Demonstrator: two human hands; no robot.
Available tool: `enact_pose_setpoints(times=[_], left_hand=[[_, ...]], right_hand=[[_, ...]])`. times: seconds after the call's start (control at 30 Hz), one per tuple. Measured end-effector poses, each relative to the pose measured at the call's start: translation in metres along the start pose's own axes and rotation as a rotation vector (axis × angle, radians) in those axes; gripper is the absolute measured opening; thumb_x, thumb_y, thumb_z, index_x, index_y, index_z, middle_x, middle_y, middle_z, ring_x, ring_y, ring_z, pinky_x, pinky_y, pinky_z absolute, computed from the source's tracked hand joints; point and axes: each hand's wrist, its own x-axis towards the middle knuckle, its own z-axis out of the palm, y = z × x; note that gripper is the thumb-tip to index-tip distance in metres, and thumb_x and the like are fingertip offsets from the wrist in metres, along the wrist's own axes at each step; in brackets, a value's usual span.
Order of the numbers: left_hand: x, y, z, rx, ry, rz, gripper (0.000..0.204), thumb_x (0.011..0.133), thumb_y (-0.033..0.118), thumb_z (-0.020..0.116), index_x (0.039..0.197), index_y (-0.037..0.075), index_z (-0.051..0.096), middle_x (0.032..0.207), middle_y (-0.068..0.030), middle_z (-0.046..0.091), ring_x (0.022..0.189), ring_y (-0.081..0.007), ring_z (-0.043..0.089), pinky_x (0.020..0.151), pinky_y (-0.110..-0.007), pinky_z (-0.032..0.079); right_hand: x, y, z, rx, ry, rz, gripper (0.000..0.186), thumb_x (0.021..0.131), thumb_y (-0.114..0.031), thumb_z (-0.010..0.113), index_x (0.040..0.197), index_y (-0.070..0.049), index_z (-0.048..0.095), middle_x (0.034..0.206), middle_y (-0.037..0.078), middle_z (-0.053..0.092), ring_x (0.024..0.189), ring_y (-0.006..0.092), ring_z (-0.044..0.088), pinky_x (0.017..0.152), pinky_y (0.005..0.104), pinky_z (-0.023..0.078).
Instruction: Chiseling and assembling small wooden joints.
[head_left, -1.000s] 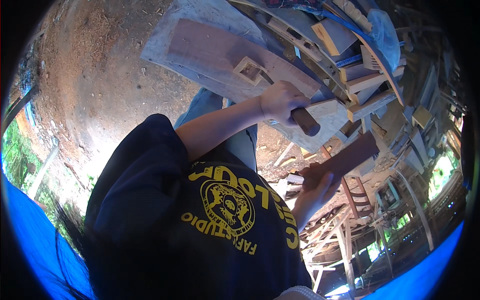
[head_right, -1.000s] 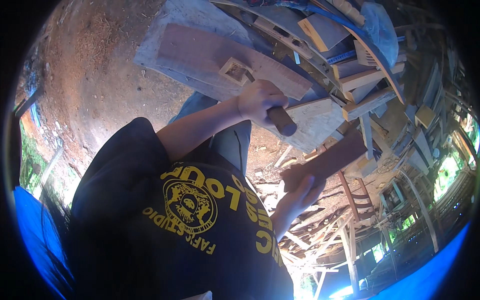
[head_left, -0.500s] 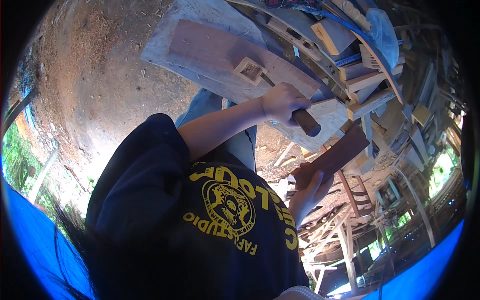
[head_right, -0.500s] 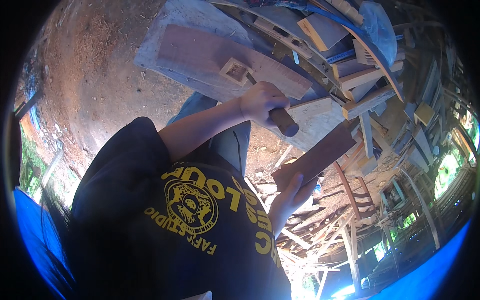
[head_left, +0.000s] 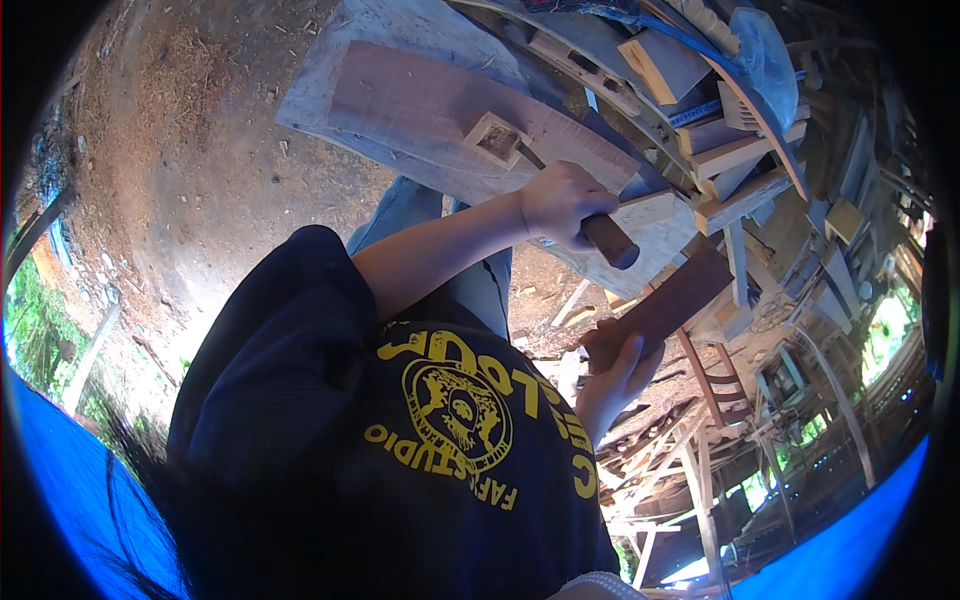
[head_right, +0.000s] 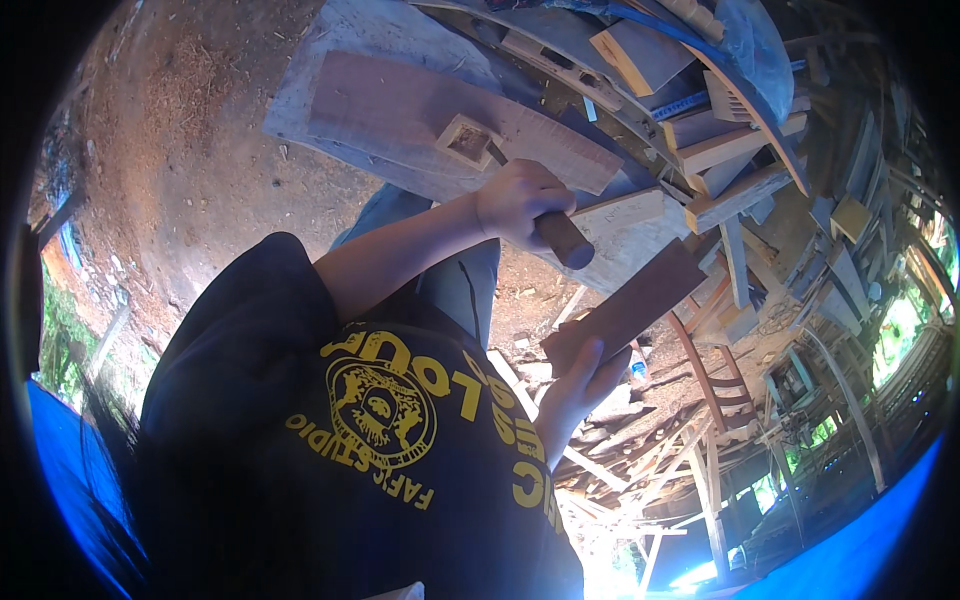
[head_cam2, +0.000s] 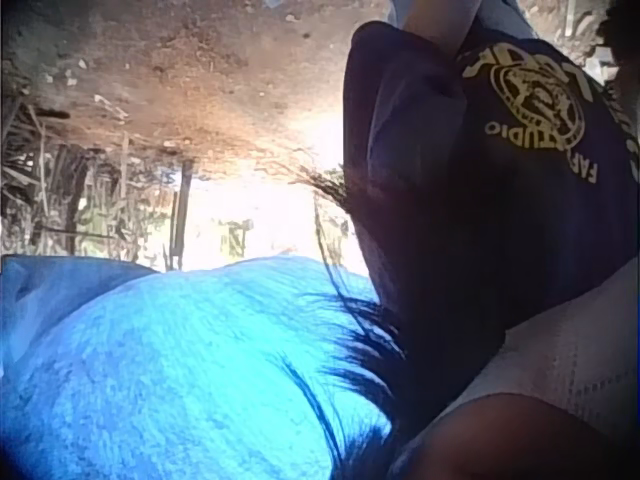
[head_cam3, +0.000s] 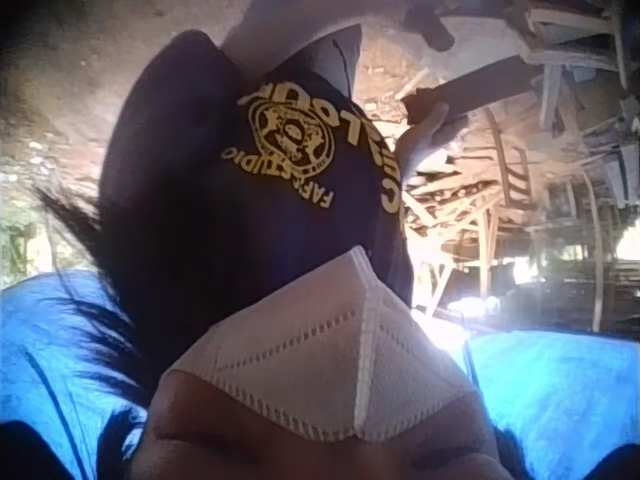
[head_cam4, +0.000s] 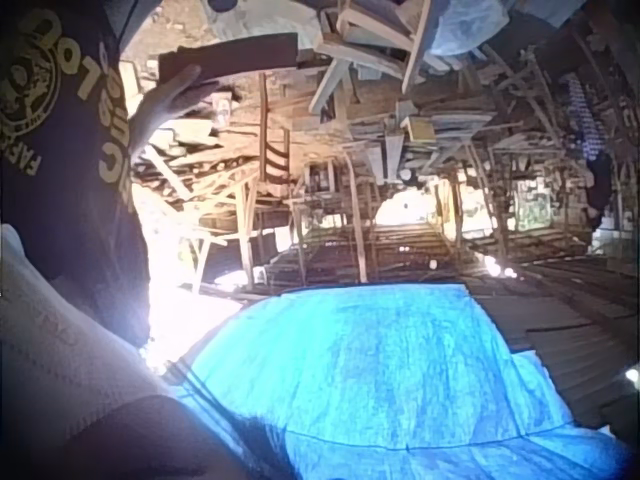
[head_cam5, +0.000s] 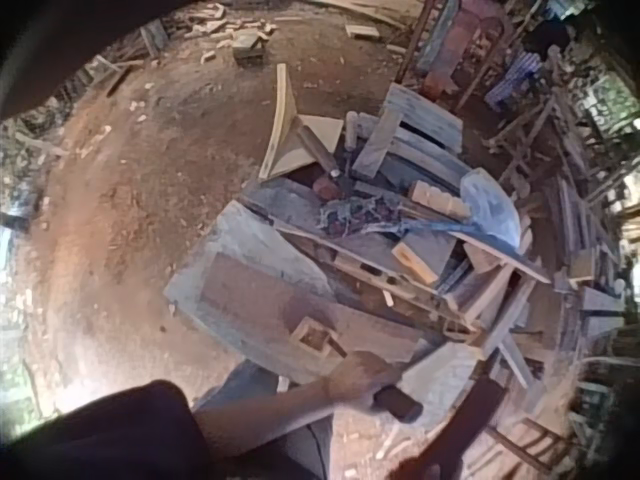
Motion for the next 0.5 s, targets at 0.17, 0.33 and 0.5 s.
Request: enact_pose_setpoints(times=[0.17,0.33,0.5], left_hand=[[0.001,-0.001,0.002,0.001,0.014,0.0,0.025,0.058,0.031,0.073,0.072,0.017,0.056,0.06,-0.0003,0.057,0.056,-0.0234,0.061,0.052,-0.037,0.047],[0.003,-0.002,0.003,0.025,0.054,-0.016,0.025,0.058,0.03,0.073,0.069,0.017,0.055,0.058,-0.0002,0.054,0.054,-0.0236,0.059,0.051,-0.037,0.045],[0.006,0.001,0.013,0.013,0.0,-0.005,0.026,0.059,0.033,0.073,0.069,0.018,0.055,0.058,0.0006,0.056,0.056,-0.0231,0.061,0.051,-0.037,0.046]], right_hand=[[-0.002,0.001,0.0,0.015,-0.032,0.014,0.045,0.095,-0.027,0.052,0.129,-0.002,0.034,0.087,0.018,0.062,0.064,0.0225,0.06,0.058,0.03,0.05],[0.02,-0.032,-0.046,-0.183,0.146,-0.506,0.06,0.092,-0.05,0.045,0.117,0.005,0.049,0.082,0.016,0.061,0.071,0.0252,0.06,0.066,0.0332,0.052],[0.005,-0.004,-0.006,-0.01,0.179,-0.26,0.055,0.093,-0.042,0.049,0.119,0.006,0.046,0.102,0.018,0.06,0.092,0.0261,0.058,0.087,0.0356,0.045]])
